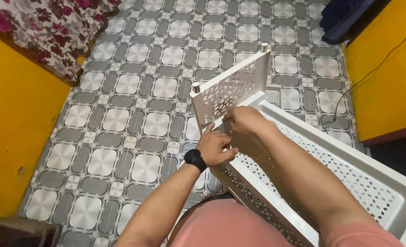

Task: The person assembles a white plastic storage basket by snapping together side panels and a base. They repeatedly attach and detach panels to align them, then secure the final side to complete the basket.

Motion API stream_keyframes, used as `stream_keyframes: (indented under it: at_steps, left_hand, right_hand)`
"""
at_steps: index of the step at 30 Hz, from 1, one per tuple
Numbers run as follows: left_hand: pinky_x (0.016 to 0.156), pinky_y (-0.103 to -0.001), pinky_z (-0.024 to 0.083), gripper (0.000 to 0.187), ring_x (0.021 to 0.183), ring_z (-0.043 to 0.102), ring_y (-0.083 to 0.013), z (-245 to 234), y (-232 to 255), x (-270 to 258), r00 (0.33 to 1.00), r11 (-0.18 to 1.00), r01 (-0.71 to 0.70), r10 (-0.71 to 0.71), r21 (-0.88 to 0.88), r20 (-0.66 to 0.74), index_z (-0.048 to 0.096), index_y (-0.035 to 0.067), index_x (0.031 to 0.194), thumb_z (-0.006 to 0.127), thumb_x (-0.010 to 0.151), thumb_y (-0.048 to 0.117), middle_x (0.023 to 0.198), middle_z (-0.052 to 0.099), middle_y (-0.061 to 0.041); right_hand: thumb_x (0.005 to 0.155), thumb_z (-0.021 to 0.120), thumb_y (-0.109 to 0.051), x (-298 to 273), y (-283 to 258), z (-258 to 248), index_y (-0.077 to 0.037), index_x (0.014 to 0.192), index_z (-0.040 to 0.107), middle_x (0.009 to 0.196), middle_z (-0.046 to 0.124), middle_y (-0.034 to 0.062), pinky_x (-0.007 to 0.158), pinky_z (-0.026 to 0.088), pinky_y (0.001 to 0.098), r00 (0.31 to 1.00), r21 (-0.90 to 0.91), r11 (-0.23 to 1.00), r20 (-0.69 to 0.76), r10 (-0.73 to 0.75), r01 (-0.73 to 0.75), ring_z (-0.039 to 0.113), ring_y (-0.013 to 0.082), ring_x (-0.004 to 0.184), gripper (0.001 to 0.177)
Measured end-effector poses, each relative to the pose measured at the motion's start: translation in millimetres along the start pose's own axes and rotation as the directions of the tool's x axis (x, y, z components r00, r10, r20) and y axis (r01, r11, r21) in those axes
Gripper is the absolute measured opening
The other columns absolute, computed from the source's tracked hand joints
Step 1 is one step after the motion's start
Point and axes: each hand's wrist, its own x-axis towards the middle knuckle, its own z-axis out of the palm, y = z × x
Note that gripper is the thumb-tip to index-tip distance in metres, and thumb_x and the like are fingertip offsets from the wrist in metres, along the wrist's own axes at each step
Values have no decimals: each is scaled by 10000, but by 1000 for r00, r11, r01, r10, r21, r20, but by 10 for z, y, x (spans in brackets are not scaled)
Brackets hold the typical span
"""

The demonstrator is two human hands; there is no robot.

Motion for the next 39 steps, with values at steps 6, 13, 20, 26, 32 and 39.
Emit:
stream_keyframes:
  at_steps: [6, 13, 20, 26, 32, 39]
  left_hand:
    - [1131, -718, 209, 899, 933, 659, -311, -126, -147, -234, 933, 929, -357, 350, 102, 80, 656, 78, 946, 709, 513, 864, 876, 652, -80]
    - [1177, -679, 277, 821, 893, 692, -289, -22, -1, -166, 960, 950, -259, 273, 174, -62, 672, 105, 836, 739, 542, 869, 822, 674, -54]
    - [925, -554, 517, 823, 889, 734, -303, -41, 348, 260, 981, 954, -57, -1, 296, 192, 726, 67, 954, 722, 668, 838, 933, 732, -122]
    - [808, -436, 559, 823, 929, 686, -317, 1, 690, 556, 982, 936, 90, -141, 340, 128, 658, -63, 1108, 858, 604, 556, 990, 704, -178]
    - [1001, -434, 507, 340, 1077, 654, -320, -188, 727, 412, 939, 947, -292, 310, 130, -152, 728, 52, 1023, 764, 733, 225, 1101, 690, -147]
    - [1039, -523, 377, 1004, 1247, 455, -461, -529, -669, 617, 748, 921, 389, -333, -27, -574, 474, -87, 1349, 950, 640, 441, 1352, 488, -334]
  right_hand:
    - [770, 603, -93, 36, 314, 205, -173, 1027, 796, 1131, 769, 55, 933, 546, 452, 832, -6, 1000, -554, -14, 13, 706, 330, 1063, 331]
    - [849, 631, -259, 71, 223, -153, -235, 1109, 792, 1048, 749, 114, 915, 537, 461, 969, 36, 984, -173, 178, -174, 703, 335, 983, 307]
    - [942, 501, -308, -281, 158, -442, -118, 1190, 771, 1151, 774, 89, 995, 529, 388, 877, 85, 995, 472, -86, 52, 737, 260, 1038, 412]
    - [721, 775, -243, -836, 396, -156, -132, 1521, 349, 1268, 672, 174, 993, 519, 409, 929, 348, 932, 367, -39, -99, 683, 324, 1139, 913]
    - [790, 674, -329, -868, 943, 508, -60, 1236, 696, 1138, 742, 156, 931, 521, 377, 983, 506, 852, -174, -57, 139, 699, 283, 1047, 521]
    - [1127, 424, -417, -553, 2125, 1183, 59, 1102, 717, 968, 736, 184, 750, 543, 386, 822, 870, 493, -272, 501, -12, 685, 260, 808, 560]
